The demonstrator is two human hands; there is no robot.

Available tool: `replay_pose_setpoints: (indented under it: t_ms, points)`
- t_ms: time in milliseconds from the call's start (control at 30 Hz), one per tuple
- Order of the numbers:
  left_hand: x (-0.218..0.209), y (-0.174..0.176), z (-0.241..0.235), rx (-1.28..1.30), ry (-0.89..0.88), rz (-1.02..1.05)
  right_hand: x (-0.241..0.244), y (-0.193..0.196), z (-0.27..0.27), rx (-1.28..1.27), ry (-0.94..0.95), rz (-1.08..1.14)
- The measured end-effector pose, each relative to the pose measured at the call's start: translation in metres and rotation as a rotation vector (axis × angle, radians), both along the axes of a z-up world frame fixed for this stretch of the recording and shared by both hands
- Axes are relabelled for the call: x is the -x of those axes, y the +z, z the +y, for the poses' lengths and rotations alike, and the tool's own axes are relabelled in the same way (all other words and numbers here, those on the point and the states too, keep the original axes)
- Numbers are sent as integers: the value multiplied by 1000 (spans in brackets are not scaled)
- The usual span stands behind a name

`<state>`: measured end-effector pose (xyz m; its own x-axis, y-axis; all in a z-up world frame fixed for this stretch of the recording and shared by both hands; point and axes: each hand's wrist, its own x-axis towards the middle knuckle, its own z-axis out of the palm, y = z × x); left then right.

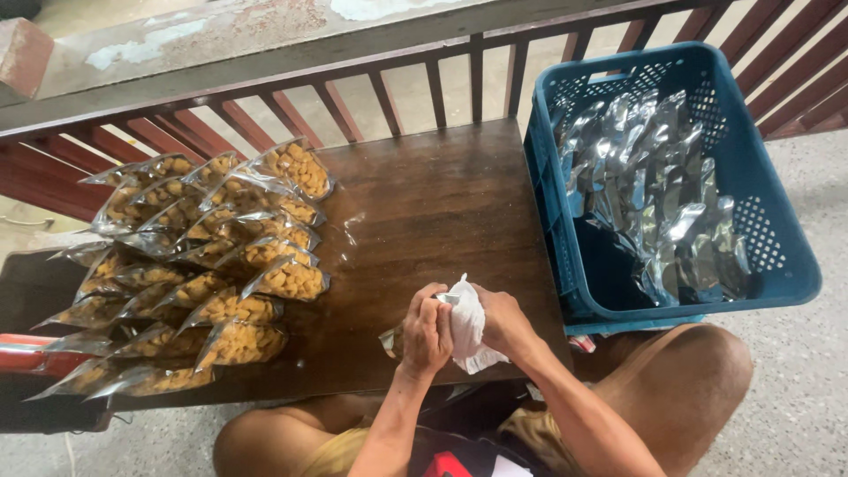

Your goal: The person sits on the floor and repeatedly wipes the surface of small transparent snack packages with a white cloth. After wiping each package, the person places it into a blue basket. The person continues this process for multiple packages.

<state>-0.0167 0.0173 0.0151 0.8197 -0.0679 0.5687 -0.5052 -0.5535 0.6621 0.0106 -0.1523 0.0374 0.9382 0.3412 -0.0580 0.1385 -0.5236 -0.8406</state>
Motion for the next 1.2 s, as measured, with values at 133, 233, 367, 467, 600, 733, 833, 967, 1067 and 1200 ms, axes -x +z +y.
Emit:
replay_pose_setpoints:
  t_ms: [133,233,367,467,600,733,833,967,1067,1200]
  points:
    - [7,13,16,36,-17,-31,5,7,-5,-213,-68,161]
    - [28,20,38,-145,14,-41,11,10,-10,-333,-102,134]
    - [54,-1,57,-372,191,97,23,-6,0,-477,-50,228]
    - [56,-34,76,-351,389,114,33,-28,14,-725,70,268]
    - [40,-67,120,275,536,201,28,-49,13,-736,-96,319]
    - [29,-88,167,425,772,192,-5,-59,-21,-738,-438,356]
    - [11,-102,192,354,842,210,-22,-62,-55,-755,-619,294]
    - [4,-106,198,-81,1015,256,-27,-59,-98,-751,-802,216]
    - [3,-82,159,222,1133,431,-26,-56,-130,-755,-927,151]
    - [-9,-29,32,397,772,470,-30,-51,-172,-749,-1062,58]
